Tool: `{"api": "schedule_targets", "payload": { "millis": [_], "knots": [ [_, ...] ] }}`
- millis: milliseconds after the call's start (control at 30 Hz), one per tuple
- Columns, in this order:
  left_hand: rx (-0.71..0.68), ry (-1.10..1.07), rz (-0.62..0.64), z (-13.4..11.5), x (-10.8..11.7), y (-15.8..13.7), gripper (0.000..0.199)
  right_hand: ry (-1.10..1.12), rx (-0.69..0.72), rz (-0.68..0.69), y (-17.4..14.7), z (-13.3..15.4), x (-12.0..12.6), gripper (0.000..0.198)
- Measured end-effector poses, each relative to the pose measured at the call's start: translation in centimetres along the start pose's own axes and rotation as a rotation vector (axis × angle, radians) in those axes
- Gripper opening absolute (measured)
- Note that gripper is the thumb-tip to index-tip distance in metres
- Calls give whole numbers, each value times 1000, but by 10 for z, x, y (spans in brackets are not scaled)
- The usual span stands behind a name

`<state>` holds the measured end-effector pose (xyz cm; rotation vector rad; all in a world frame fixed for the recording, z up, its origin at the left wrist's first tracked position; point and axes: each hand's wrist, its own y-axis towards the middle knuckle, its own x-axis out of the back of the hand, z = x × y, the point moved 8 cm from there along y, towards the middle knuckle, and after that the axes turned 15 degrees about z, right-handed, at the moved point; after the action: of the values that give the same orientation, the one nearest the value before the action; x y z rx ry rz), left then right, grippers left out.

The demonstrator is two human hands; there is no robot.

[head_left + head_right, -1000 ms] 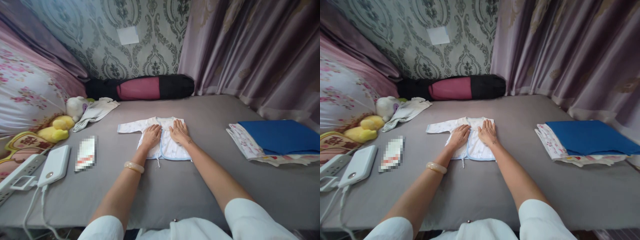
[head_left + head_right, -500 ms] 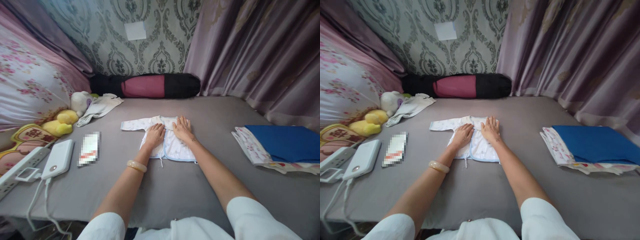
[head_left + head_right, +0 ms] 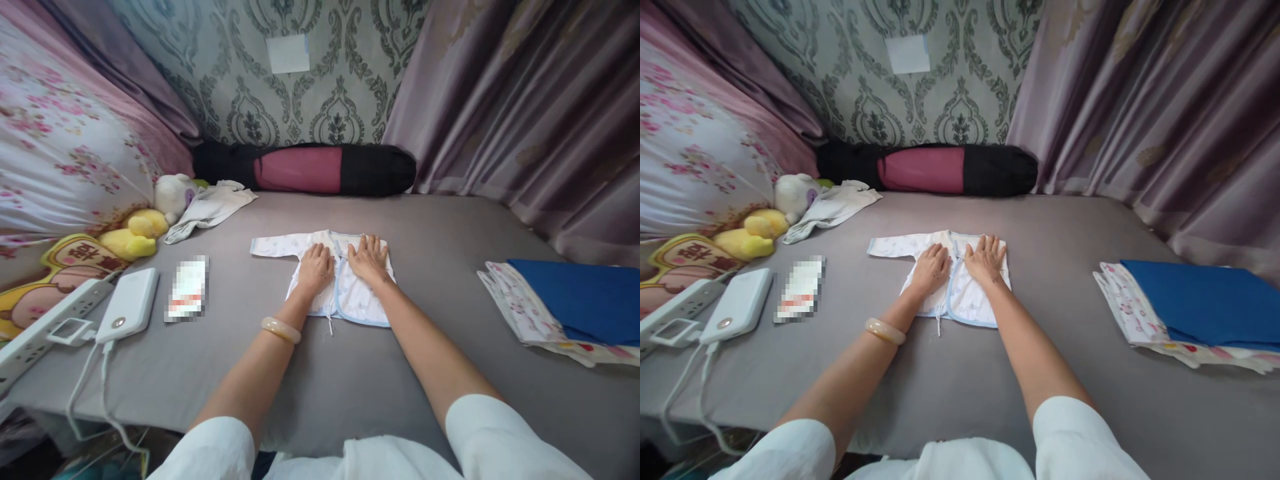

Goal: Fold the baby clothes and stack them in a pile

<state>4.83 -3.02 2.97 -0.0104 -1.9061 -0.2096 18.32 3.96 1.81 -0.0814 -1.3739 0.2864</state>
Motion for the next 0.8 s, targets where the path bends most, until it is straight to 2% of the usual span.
{"api": "schedule_targets", "payload": {
  "millis": [100,233,333,500,800],
  "knots": [
    [17,5,-18,0,-1,0,20,3,51,24,-1,9,3,63],
    [-11,-14,-23,3,-4,3,21,-33,274,22,-4,44,7,56],
    [-17,-99,-44,11,-3,6,26,-55,386,40,-5,66,1,55],
    [-4,-202,-118,16,3,5,28,-79,409,89,-2,75,-13,57],
    [24,-212,-107,12,8,-1,26,-118,392,92,1,75,-16,59]
  ]
}}
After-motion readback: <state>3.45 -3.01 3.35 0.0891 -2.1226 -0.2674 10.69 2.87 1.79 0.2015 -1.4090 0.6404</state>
